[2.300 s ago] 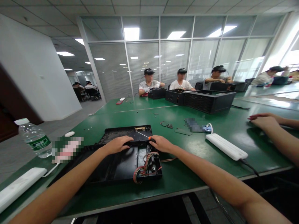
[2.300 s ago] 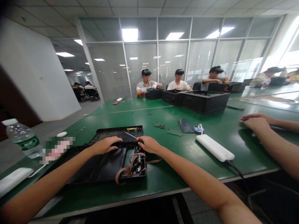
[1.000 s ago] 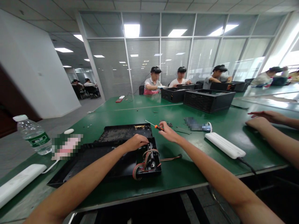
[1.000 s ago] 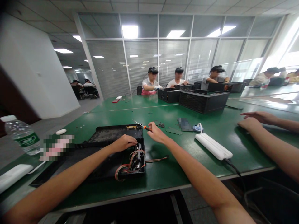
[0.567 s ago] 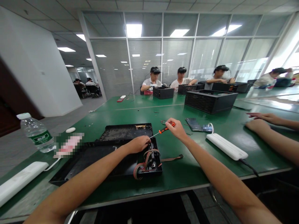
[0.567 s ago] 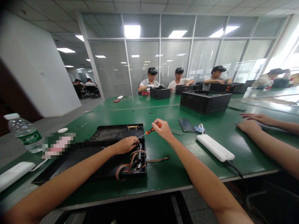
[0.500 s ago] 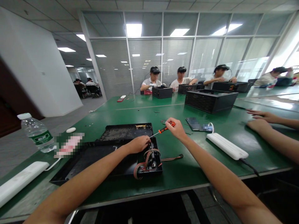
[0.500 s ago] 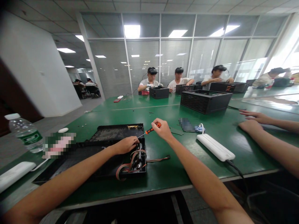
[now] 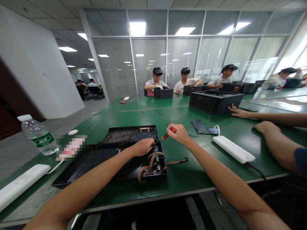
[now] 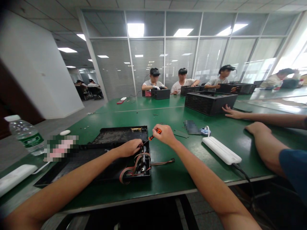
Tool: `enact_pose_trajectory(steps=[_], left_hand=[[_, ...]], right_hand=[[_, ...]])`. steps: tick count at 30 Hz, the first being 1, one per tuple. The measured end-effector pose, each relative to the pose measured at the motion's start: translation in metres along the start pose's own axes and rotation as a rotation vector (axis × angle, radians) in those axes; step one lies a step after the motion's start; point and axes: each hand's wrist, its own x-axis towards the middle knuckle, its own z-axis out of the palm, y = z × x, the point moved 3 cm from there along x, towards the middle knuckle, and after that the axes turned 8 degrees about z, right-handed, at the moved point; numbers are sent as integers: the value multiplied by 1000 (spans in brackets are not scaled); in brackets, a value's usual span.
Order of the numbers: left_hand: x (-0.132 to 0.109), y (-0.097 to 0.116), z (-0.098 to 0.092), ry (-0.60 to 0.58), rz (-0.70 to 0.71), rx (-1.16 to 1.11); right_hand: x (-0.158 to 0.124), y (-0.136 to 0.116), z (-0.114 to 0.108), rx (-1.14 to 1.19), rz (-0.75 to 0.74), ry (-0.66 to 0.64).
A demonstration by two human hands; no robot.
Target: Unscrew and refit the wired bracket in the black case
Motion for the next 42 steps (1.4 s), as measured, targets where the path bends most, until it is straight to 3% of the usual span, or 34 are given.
enact_pose_trajectory(steps=[8, 14, 18, 20, 24, 29, 33, 38, 42], left_hand=[[0, 0, 0, 11, 13, 0], [1, 0, 0, 15, 16, -14], [1, 0, 1, 39, 30, -63], [1, -1, 1, 44, 35, -75], [0, 0, -1, 36, 25, -60], [-1, 2, -4, 16, 36, -54], [-1, 2, -3, 25, 22, -45], [-2, 2, -3, 22, 25, -38], [-2, 2, -3, 26, 22, -36]], right_hand=[[9, -16, -4, -225, 6, -109], [35, -67, -11, -502, -79, -407], [44, -89, -6, -448, -175, -599], [47, -90, -4, -461, -169, -604], [56, -79, -9, -564, -42, -496], [58, -69, -12, -382, -90, -721], [56, -59, -17, -506, -25, -566], [47, -56, -18, -326, -98, -674], [47, -60, -19, -353, -97, -650]])
